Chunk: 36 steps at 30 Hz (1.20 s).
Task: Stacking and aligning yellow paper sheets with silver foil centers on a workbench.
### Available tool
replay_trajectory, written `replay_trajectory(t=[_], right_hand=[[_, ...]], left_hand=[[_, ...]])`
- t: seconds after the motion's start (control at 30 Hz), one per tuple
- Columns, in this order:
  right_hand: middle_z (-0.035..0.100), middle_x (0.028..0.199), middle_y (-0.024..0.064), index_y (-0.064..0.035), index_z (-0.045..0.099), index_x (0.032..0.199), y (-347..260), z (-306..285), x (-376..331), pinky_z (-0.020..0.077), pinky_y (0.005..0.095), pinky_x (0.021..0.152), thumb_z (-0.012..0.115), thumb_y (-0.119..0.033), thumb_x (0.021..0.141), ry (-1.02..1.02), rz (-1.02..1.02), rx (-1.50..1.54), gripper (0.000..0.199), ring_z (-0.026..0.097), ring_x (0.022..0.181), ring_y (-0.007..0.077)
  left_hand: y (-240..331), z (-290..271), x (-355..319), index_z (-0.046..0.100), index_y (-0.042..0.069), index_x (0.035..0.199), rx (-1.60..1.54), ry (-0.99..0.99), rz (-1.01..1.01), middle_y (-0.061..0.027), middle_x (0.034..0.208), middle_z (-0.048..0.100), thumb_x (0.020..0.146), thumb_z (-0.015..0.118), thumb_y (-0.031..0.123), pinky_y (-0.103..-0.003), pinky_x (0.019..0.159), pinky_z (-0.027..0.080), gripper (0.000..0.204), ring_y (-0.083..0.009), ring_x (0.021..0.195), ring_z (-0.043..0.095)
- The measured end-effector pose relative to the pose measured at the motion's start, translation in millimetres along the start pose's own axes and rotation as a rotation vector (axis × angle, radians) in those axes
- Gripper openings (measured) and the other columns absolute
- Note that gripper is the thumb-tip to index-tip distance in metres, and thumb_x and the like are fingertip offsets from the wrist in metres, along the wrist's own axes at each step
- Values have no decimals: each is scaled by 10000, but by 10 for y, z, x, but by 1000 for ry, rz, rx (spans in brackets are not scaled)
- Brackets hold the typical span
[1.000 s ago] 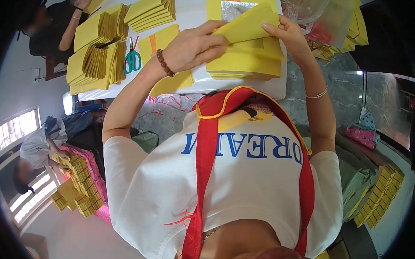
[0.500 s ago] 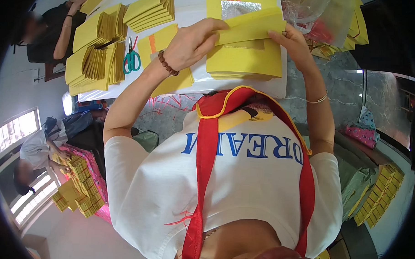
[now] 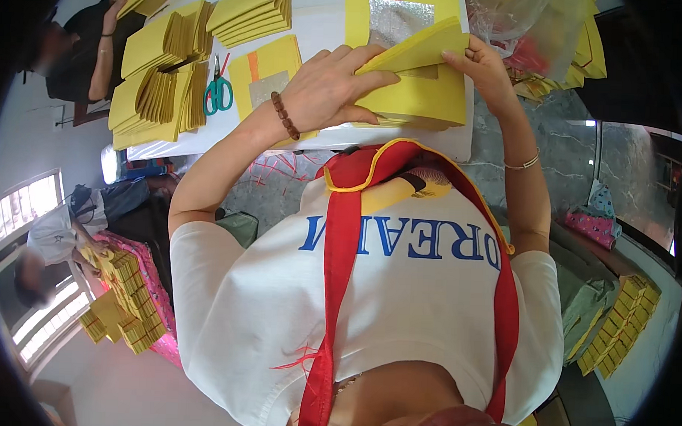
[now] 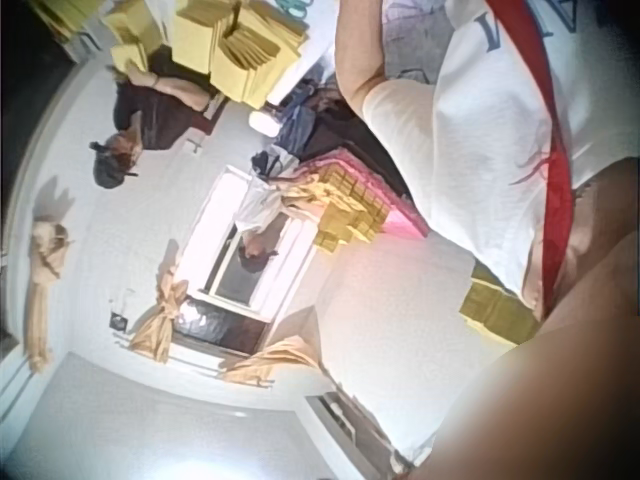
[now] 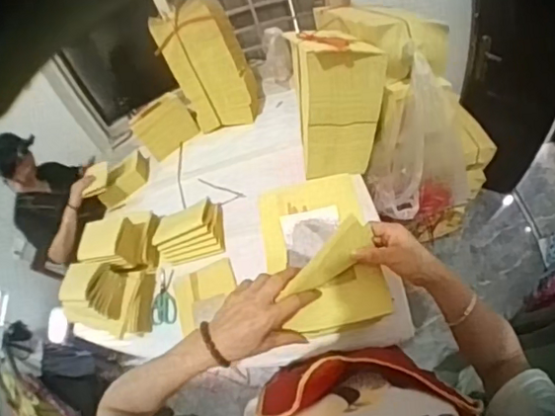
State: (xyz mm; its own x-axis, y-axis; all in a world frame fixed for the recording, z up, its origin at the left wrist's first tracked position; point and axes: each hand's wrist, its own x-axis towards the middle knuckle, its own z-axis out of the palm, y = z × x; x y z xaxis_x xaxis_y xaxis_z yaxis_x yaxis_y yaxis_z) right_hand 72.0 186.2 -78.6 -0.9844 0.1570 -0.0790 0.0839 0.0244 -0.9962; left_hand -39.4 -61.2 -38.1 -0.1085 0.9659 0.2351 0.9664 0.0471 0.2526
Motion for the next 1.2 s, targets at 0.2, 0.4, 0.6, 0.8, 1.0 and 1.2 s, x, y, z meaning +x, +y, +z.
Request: replay_trajectory(t=[0.2, 0.4, 0.6, 0.8, 1.0, 1.2], right_hand=[[625, 1021, 35, -11, 539, 1129, -32, 13, -11, 411, 234, 856, 590, -176, 872, 11, -6, -15, 309, 559, 935, 81], [623, 1021, 31, -16, 542, 1132, -30, 3, -18, 405, 231, 857, 594, -187, 869, 10, -12, -14, 318, 556, 931, 77], [621, 1028, 35, -18, 539, 1137, -30, 3, -19, 413, 229, 844, 591, -193, 870, 8, -16, 8, 324, 560, 926, 75], [618, 1034, 44, -6, 532, 1156, -49, 7, -21, 421, 230, 841, 592, -205, 868, -11, -22, 58, 355, 559, 934, 85], [616, 1033, 40, 2, 541, 1160, -34, -20, 10, 421, 235, 846, 591, -210, 866, 9, -20, -9, 366, 553, 944, 88], [608, 1053, 44, -5, 545, 1137, -30, -58, 49, 409, 243, 862, 574, -216, 878, 15, -3, 10, 336, 548, 958, 95]], left_hand=[[-91, -21, 19, 576, 187, 1136, -114, -13, 22, -112, 1234, 486, 666, 726, 363, -379, 821, 447, 524, -303, 1000, 523], [-150, -45, 47, 621, 171, 1059, -186, -13, 68, -123, 1141, 538, 731, 692, 388, -375, 801, 443, 400, -300, 961, 528], [-204, -60, 59, 650, 98, 914, -512, -124, -167, -108, 847, 578, 806, 642, 290, -368, 751, 421, 220, -261, 805, 522], [-262, -11, 71, 623, 27, 829, -601, -100, -197, -118, 693, 570, 834, 554, 210, -369, 899, 407, 196, -258, 740, 543], [-281, -41, 122, 581, 11, 781, -590, -146, -174, -105, 639, 552, 820, 501, 160, -453, 1094, 225, 174, -242, 618, 537], [-263, -87, 159, 577, 16, 813, -627, -102, -281, -104, 763, 550, 813, 518, 172, -340, 788, 456, 167, -253, 683, 545]])
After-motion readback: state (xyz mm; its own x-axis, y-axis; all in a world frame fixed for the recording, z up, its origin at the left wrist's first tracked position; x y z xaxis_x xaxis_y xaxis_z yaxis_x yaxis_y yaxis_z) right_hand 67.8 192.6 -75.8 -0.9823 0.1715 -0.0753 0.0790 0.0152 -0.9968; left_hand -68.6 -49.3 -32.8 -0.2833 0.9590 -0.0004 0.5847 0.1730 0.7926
